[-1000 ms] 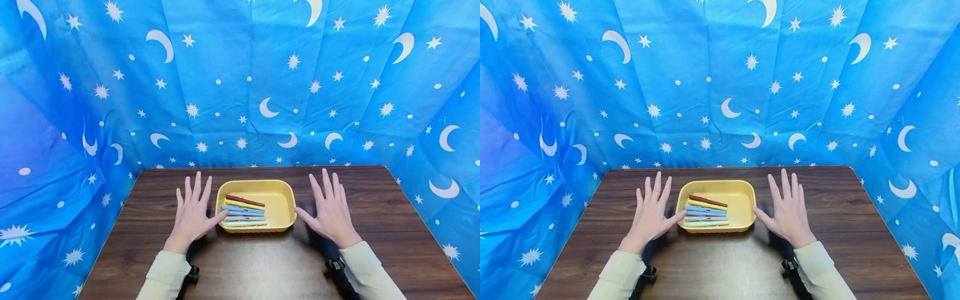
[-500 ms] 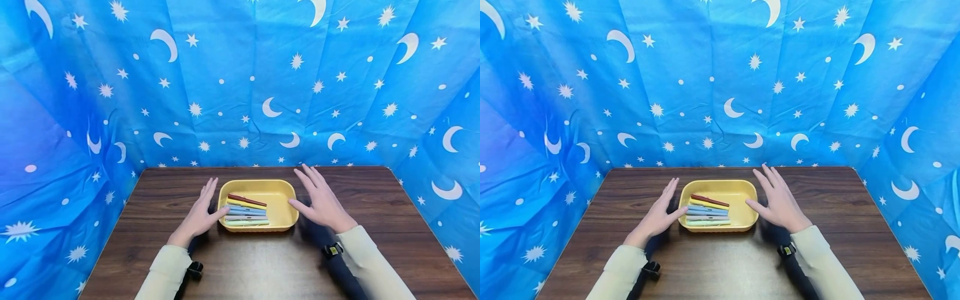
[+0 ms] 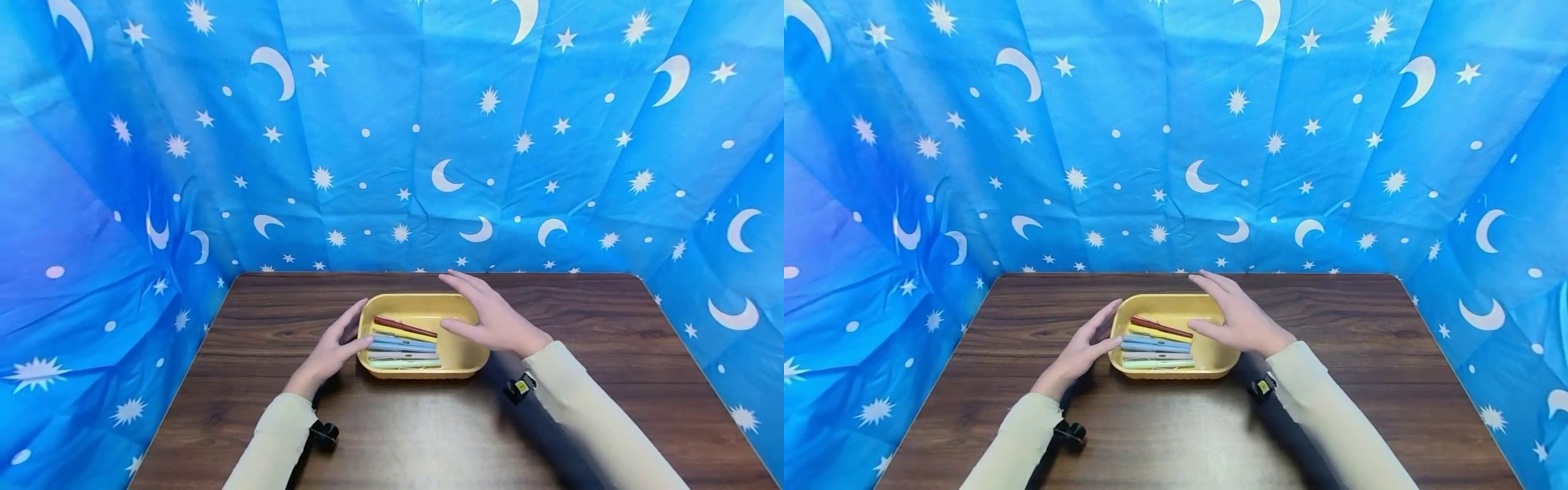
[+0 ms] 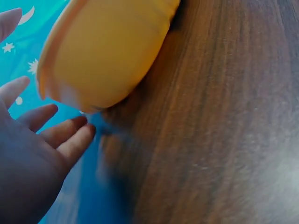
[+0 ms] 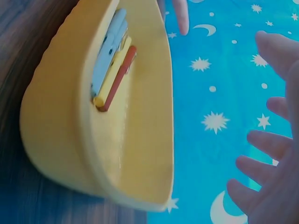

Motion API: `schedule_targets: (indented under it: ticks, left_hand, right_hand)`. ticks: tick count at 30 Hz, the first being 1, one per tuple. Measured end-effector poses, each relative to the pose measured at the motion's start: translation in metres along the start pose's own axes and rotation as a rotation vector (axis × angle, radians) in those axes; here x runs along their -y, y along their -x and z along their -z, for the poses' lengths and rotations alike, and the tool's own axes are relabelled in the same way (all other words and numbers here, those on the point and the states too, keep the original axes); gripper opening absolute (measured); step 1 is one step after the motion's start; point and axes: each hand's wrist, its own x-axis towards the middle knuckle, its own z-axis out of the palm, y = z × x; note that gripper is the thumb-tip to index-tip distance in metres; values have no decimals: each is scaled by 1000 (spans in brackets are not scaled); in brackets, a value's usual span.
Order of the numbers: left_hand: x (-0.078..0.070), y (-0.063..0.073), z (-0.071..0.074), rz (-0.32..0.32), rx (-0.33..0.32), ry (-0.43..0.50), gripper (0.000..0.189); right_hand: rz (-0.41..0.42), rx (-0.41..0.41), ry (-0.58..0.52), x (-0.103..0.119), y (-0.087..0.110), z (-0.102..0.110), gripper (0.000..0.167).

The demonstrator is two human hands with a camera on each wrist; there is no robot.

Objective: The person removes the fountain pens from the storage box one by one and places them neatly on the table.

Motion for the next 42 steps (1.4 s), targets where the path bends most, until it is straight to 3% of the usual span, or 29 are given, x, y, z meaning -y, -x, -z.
schedule_targets:
  ticks: [6,12,19,37,42]
  left_hand:
    - [12,-1,-2,46,-21,66,72]
    - [22,-1,-1,20,1,116,73]
    - [25,2,0,2,28,195,82]
    - [27,0,6,28,33,223,85]
    - [28,0,5,21,42,232,86]
  right_hand:
    - [-55,63,-142,1,-16,-7,81]
    - [-108,127,-246,1,-30,-11,74]
    - [-82,218,-233,3,-48,-11,72]
    - [-79,449,-215,6,-86,-26,55]
    - [-64,511,-150,7,-92,-32,50]
